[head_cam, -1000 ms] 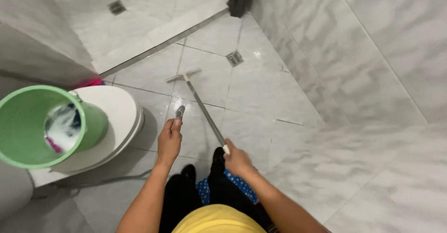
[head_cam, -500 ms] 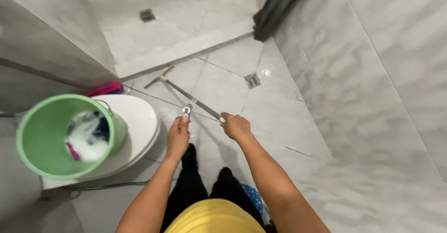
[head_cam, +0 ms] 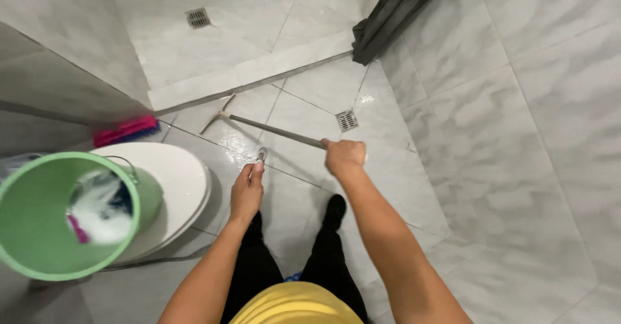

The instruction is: The person cleans the bathroom floor by spraying water from a handheld shower head and pushing the water toward the drain with a squeegee. They repeatedly rinse the floor and use the squeegee to guide the water into the drain, working around the toilet and sink.

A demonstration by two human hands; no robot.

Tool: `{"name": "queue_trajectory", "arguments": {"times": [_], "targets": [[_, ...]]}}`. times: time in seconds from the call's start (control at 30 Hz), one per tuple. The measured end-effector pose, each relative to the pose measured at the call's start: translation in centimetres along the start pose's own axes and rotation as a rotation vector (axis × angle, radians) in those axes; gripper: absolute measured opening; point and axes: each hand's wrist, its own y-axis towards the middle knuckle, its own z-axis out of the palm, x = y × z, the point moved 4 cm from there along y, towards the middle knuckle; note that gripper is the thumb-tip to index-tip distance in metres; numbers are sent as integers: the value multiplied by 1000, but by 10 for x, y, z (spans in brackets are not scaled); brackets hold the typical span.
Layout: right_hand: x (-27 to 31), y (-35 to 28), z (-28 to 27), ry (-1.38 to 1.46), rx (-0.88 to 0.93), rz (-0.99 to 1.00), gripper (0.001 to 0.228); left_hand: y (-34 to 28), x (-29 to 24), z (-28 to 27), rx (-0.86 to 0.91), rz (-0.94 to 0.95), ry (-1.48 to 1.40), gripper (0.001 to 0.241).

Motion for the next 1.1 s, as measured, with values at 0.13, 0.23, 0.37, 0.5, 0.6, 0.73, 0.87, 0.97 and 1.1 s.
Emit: {"name": "queue_trajectory", "arguments": {"times": [0.13, 0.23, 0.37, 0.5, 0.6, 0.73, 0.87, 0.97, 1.1], "targets": [[-81, -1, 13, -46, -3, -7, 53, 7, -30, 43, 29, -21, 133, 47], [-157, -19, 46, 31, 73, 29, 53, -16, -60, 76, 81, -13, 136, 50], [-266, -22, 100, 77, 91, 176, 51, -18, -81, 130, 113, 11, 219, 49], [-297, -40, 110, 138, 116, 209, 52, -30, -97, 179, 146, 57, 271, 50], [-299, -64, 89, 205, 103, 226, 51, -44, -119, 198, 168, 62, 328, 49], [-310, -18, 122, 200, 80, 207, 52, -37, -116, 214, 177, 78, 373, 48], [-293, 16, 142, 354, 29, 236, 55, -36, -119, 215, 209, 122, 395, 47], [-276, 12, 155, 483, 42, 292, 55, -27, -112, 218, 217, 294, 323, 37], [-264, 15, 177, 587, 103, 395, 54, -12, -105, 208, 150, 553, 193, 28]]}}
